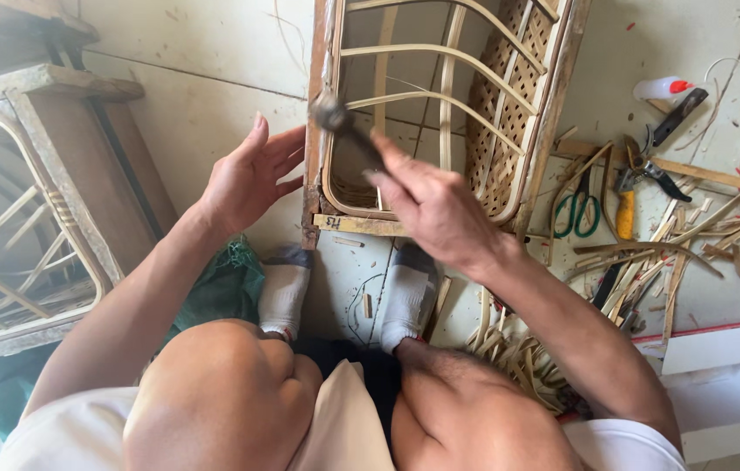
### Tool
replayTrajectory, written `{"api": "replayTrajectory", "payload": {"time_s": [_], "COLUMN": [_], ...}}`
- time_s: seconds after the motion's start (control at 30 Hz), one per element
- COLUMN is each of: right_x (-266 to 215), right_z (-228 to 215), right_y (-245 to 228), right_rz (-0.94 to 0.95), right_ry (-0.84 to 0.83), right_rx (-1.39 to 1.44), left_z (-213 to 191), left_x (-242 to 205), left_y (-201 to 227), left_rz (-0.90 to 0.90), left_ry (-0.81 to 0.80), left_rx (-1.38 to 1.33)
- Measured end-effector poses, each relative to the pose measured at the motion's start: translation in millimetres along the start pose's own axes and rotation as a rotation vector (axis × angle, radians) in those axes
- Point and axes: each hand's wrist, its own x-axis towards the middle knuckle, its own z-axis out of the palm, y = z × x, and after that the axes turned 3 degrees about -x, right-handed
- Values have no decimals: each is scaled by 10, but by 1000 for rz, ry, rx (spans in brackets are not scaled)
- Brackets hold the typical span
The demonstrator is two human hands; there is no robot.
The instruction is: The person assembles a rectangular woven basket by applying glue to the frame, inserting bamboo strips, and tapping them into place with a hammer. The person also removes and reinserts the woven basket body to fit it into the frame.
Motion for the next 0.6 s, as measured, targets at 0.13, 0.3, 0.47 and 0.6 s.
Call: {"api": "replayTrajectory", "payload": {"time_s": [0.13, 0.3, 0.47, 0.6], "right_x": [-29, -41, -314, -444], "right_z": [-48, 206, 30, -587], "right_y": [-35, -72, 85, 335], "right_rz": [-21, -164, -118, 298], "right_ry": [1, 83, 197, 362], "right_rx": [-79, -218, 63, 291], "left_z": [-115, -19, 311, 547], "left_x": [40, 58, -293, -377], "left_y": [-75, -34, -292, -385], "left_rz": [-16, -53, 692, 1122], "left_ry": [36, 98, 461, -87], "left_rx": [-47, -51, 896, 1619]}}
